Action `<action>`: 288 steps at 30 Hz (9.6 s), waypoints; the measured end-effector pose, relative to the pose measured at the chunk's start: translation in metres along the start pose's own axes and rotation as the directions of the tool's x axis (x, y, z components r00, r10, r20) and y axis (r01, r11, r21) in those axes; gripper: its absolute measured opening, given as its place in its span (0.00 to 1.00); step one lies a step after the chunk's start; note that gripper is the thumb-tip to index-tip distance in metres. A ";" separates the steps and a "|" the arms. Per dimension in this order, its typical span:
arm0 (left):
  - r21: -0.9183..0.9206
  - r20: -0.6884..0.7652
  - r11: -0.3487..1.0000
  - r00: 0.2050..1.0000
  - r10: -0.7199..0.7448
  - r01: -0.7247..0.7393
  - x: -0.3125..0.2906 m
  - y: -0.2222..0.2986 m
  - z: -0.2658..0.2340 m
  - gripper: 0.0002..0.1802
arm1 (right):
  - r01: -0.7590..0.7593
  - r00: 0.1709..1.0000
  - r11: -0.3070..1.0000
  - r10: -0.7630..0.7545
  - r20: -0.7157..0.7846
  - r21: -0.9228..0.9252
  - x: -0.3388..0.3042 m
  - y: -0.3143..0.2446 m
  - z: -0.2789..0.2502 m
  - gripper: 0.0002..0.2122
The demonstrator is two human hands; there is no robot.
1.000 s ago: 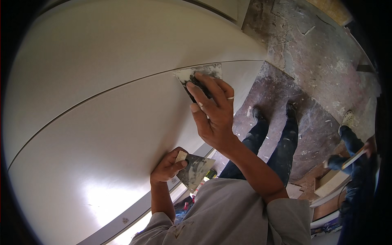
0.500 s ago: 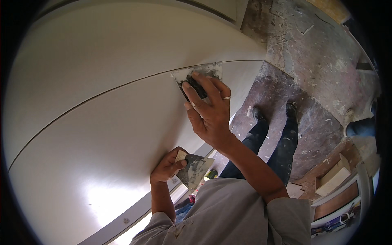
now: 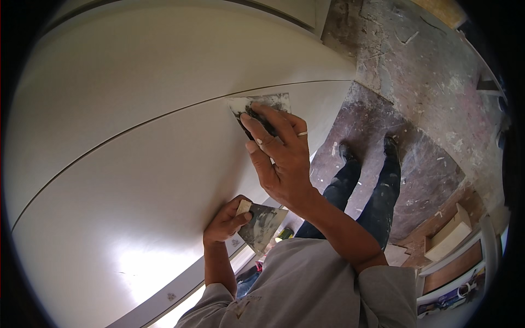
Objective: Applying putty or filler to the seams and gaps of a built-in cabinet or wall unit using a putty knife.
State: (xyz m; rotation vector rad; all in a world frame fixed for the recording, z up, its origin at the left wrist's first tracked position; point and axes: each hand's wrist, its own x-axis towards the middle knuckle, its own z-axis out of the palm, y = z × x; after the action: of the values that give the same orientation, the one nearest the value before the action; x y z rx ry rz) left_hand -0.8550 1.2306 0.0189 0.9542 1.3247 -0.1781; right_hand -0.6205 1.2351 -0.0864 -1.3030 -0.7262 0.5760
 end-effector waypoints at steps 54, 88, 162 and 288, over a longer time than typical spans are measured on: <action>-0.019 -0.038 0.999 0.999 0.026 -0.027 0.003 0.002 0.004 0.13 | 0.034 0.999 0.992 -0.033 -0.010 0.119 0.008 0.010 -0.008 0.16; -0.303 -0.282 0.856 0.898 0.338 -0.418 0.028 -0.033 0.027 0.17 | -0.294 0.924 0.901 0.181 0.337 0.320 -0.096 0.022 -0.123 0.16; -0.480 -0.745 0.374 0.594 0.303 -0.793 0.020 -0.013 0.204 0.17 | -0.098 0.658 0.992 0.123 0.743 -0.077 -0.061 -0.003 -0.225 0.17; -0.607 -0.789 -0.028 0.598 0.145 -0.794 -0.070 -0.092 0.209 0.12 | -0.721 0.429 0.650 0.690 0.583 -0.239 -0.053 -0.094 -0.238 0.21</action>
State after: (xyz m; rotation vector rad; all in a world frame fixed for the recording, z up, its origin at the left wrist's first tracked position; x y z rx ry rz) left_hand -0.7772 1.0046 0.0229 0.2091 1.0642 1.5751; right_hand -0.4776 1.0245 -0.0269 -1.3429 -0.6557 1.8122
